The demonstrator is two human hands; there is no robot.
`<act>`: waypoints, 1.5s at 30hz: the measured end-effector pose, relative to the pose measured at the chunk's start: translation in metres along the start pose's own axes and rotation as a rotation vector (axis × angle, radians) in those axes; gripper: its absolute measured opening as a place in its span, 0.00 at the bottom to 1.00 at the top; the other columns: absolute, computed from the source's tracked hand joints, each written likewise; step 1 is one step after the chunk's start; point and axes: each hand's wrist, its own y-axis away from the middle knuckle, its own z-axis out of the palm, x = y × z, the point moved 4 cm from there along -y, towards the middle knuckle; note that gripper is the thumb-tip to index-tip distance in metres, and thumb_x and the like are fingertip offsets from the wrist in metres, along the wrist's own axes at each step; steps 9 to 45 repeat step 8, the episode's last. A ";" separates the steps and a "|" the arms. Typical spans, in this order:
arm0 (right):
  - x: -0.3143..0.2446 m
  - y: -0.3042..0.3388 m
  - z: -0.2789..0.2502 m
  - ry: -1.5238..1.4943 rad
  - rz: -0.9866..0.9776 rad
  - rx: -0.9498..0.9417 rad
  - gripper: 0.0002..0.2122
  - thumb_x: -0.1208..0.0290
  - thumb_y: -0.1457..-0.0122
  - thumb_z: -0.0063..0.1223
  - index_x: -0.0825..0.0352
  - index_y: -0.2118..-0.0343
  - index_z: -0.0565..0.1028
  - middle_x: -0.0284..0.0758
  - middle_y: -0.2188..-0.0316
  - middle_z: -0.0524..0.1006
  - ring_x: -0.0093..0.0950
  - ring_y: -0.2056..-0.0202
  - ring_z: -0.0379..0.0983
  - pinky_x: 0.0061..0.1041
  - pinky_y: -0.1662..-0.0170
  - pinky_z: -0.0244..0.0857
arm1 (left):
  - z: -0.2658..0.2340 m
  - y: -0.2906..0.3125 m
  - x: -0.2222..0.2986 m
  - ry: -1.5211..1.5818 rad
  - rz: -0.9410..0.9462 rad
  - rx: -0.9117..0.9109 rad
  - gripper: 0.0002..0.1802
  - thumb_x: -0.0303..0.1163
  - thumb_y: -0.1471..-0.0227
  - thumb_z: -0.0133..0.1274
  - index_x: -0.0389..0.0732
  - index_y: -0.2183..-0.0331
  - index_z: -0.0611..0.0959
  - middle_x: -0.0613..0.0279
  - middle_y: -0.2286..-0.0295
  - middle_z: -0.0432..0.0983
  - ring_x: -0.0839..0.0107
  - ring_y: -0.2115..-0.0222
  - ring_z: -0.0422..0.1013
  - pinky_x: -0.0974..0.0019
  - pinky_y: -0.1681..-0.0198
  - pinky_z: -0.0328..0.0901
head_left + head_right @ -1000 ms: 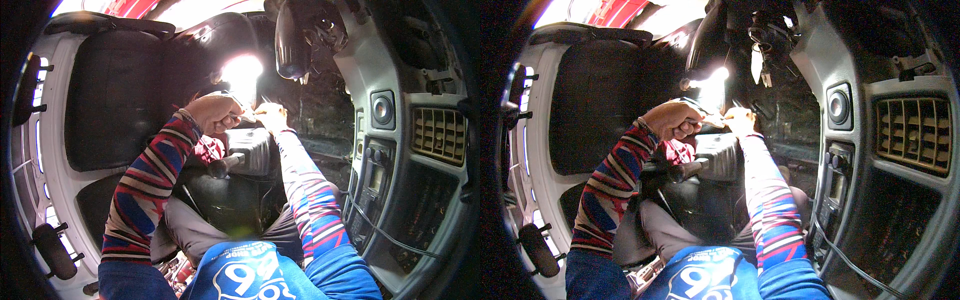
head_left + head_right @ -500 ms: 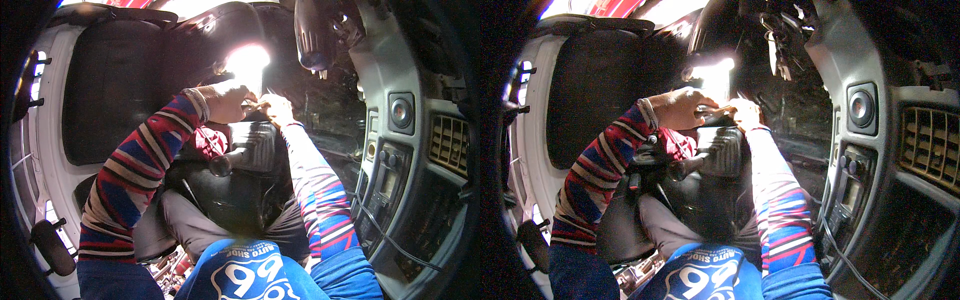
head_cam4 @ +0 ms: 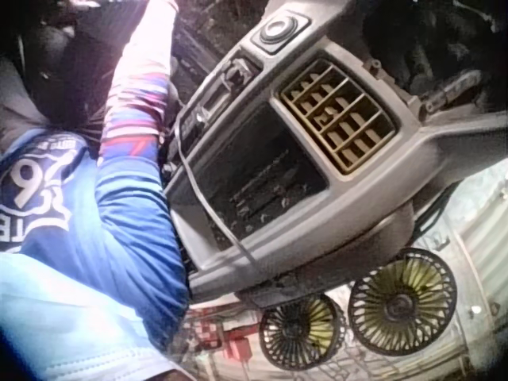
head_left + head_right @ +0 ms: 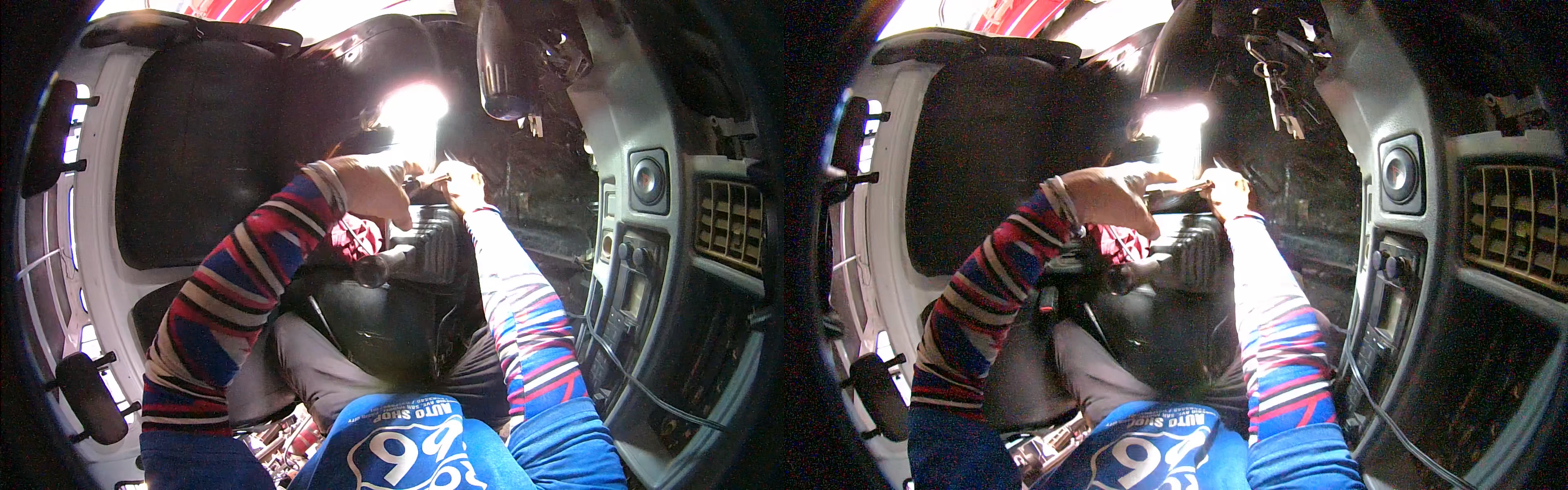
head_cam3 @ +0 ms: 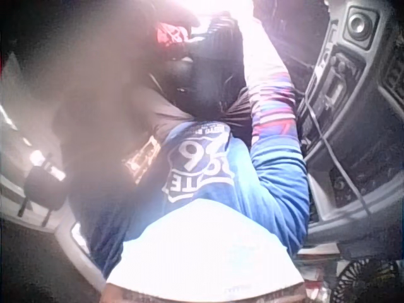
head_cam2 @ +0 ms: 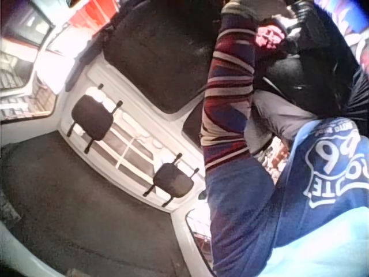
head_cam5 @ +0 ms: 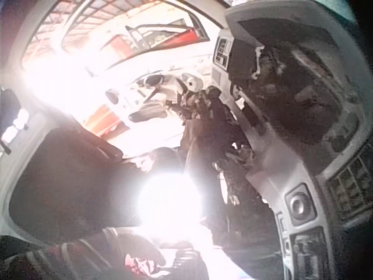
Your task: The person handles pliers and a small red tool, then moves to a white van and works on interior wiring near the dashboard using a flashlight. The person manipulates wires and components inside the vehicle's cabin.
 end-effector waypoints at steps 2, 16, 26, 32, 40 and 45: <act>-0.003 0.001 -0.003 -0.038 -0.023 0.101 0.04 0.67 0.48 0.62 0.58 0.70 0.82 0.37 0.71 0.81 0.38 0.65 0.80 0.36 0.60 0.72 | 0.008 0.001 0.004 0.539 -0.209 -0.235 0.41 0.61 0.54 0.67 0.41 0.48 0.80 0.64 0.69 0.78 0.77 0.72 0.75 0.67 0.67 0.72; -0.016 0.013 -0.008 -0.050 0.102 0.117 0.08 0.62 0.45 0.58 0.60 0.69 0.81 0.38 0.70 0.82 0.37 0.66 0.79 0.36 0.61 0.72 | -0.001 -0.001 0.024 0.194 0.063 -0.008 0.34 0.54 0.52 0.64 0.41 0.50 0.81 0.62 0.68 0.79 0.74 0.70 0.76 0.65 0.65 0.72; -0.016 0.013 -0.008 -0.050 0.102 0.117 0.08 0.62 0.45 0.58 0.60 0.69 0.81 0.38 0.70 0.82 0.37 0.66 0.79 0.36 0.61 0.72 | -0.001 -0.001 0.024 0.194 0.063 -0.008 0.34 0.54 0.52 0.64 0.41 0.50 0.81 0.62 0.68 0.79 0.74 0.70 0.76 0.65 0.65 0.72; -0.016 0.013 -0.008 -0.050 0.102 0.117 0.08 0.62 0.45 0.58 0.60 0.69 0.81 0.38 0.70 0.82 0.37 0.66 0.79 0.36 0.61 0.72 | -0.001 -0.001 0.024 0.194 0.063 -0.008 0.34 0.54 0.52 0.64 0.41 0.50 0.81 0.62 0.68 0.79 0.74 0.70 0.76 0.65 0.65 0.72; -0.016 0.013 -0.008 -0.050 0.102 0.117 0.08 0.62 0.45 0.58 0.60 0.69 0.81 0.38 0.70 0.82 0.37 0.66 0.79 0.36 0.61 0.72 | -0.001 -0.001 0.024 0.194 0.063 -0.008 0.34 0.54 0.52 0.64 0.41 0.50 0.81 0.62 0.68 0.79 0.74 0.70 0.76 0.65 0.65 0.72; -0.016 0.013 -0.008 -0.050 0.102 0.117 0.08 0.62 0.45 0.58 0.60 0.69 0.81 0.38 0.70 0.82 0.37 0.66 0.79 0.36 0.61 0.72 | -0.001 -0.001 0.024 0.194 0.063 -0.008 0.34 0.54 0.52 0.64 0.41 0.50 0.81 0.62 0.68 0.79 0.74 0.70 0.76 0.65 0.65 0.72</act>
